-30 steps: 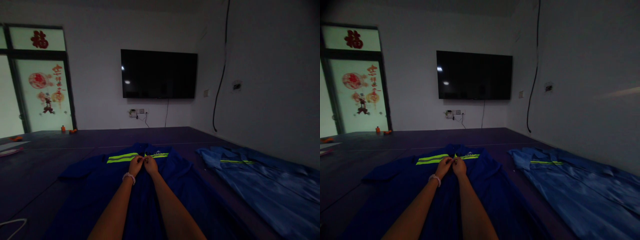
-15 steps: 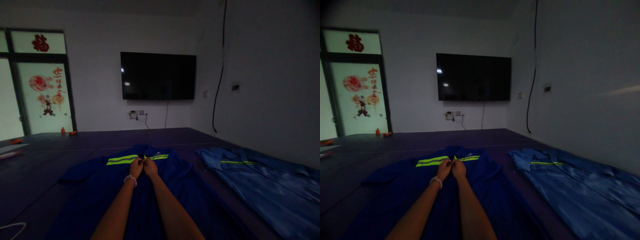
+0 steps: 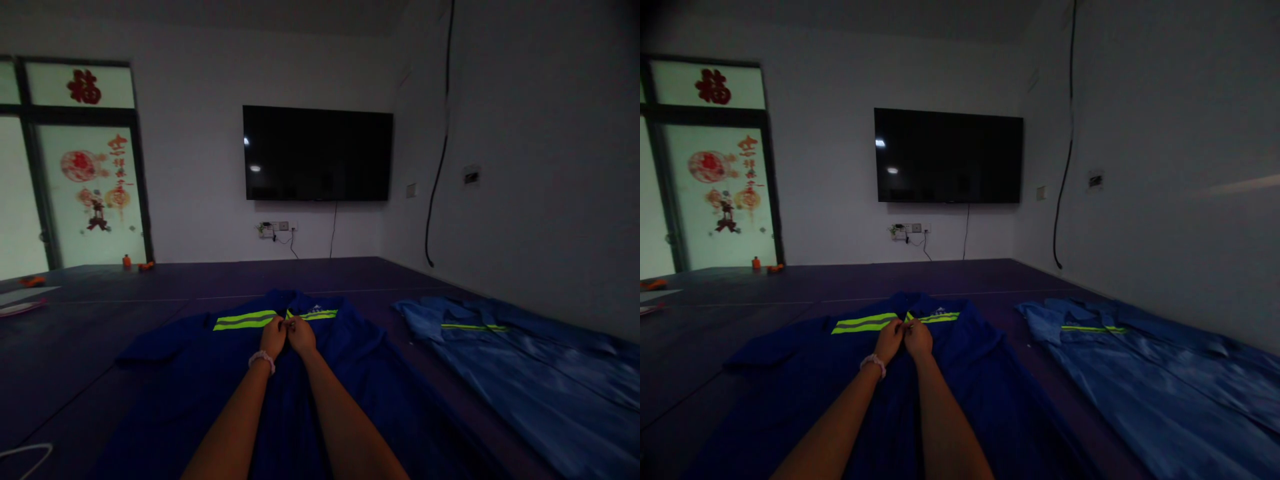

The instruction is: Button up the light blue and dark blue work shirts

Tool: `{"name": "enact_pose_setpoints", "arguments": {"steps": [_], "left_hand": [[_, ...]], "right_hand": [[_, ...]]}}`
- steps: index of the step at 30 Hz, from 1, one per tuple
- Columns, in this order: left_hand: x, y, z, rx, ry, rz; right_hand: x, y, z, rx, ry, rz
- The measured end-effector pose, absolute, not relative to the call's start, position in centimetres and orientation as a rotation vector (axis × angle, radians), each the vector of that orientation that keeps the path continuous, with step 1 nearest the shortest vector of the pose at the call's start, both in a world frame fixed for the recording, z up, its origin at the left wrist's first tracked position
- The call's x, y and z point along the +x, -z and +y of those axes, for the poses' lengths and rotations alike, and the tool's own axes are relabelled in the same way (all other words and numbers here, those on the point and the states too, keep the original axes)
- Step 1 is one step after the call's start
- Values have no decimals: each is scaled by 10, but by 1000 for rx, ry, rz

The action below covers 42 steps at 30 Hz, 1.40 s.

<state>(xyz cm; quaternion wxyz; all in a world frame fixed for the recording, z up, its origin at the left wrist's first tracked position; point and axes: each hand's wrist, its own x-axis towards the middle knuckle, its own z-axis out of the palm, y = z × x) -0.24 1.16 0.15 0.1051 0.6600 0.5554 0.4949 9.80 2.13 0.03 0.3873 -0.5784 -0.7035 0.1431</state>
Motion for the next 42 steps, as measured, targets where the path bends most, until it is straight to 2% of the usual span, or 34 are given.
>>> {"name": "enact_pose_setpoints", "arguments": {"steps": [42], "left_hand": [[-6, 2, 19, 1855, -1496, 1714]], "right_hand": [[97, -2, 19, -1458, -425, -1758]]}}
